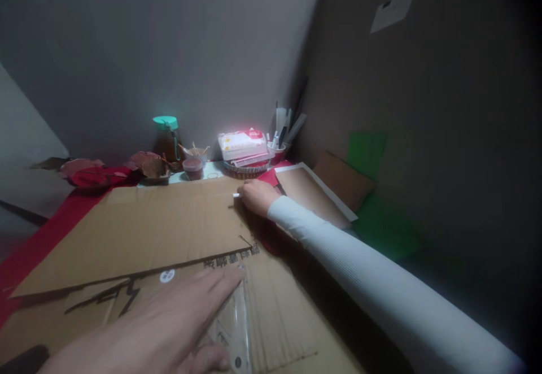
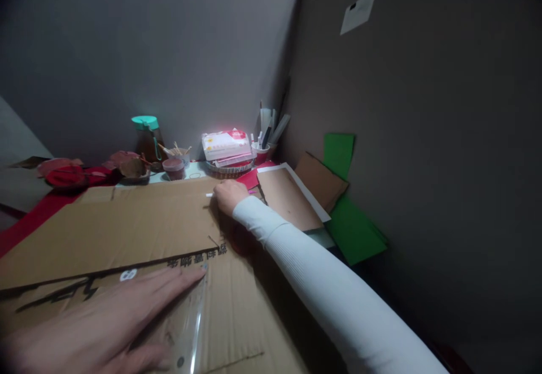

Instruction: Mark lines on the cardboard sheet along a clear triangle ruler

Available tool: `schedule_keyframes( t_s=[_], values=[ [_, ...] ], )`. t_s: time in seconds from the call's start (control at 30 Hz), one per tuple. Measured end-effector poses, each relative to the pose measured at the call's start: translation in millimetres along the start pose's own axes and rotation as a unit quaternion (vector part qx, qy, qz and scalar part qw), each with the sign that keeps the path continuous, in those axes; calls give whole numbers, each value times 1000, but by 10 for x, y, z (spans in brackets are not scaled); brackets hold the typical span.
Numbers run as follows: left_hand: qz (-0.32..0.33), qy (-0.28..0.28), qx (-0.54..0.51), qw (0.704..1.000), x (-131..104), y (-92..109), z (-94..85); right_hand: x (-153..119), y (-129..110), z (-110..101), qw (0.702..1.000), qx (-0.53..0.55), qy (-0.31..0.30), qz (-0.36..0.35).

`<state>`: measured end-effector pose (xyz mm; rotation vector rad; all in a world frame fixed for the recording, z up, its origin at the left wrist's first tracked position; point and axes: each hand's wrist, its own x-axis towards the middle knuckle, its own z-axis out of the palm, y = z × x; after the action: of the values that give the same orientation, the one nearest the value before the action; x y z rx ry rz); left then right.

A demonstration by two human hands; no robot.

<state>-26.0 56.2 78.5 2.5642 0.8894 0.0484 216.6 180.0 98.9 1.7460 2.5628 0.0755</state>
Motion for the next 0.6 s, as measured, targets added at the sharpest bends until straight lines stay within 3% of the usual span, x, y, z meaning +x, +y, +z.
schedule_keyframes(
  t_s=[0.1, 0.27, 0.37, 0.6],
  values=[
    [-3, 5, 2, 1000, 7, 55, -22, -10, -15, 33, 1000, -11, 11, 0],
    [-32, -48, -4, 998, 29, 101, -88, -41, -27, 41, 999, -19, 48, 5],
    [-32, -52, -1, 998, 31, 80, -70, -123, -32, -18, 996, -19, 84, 7],
    [23, 112, -27, 993, 80, 213, 35, -656, -24, -288, 988, -2, 153, 12]
  ],
)
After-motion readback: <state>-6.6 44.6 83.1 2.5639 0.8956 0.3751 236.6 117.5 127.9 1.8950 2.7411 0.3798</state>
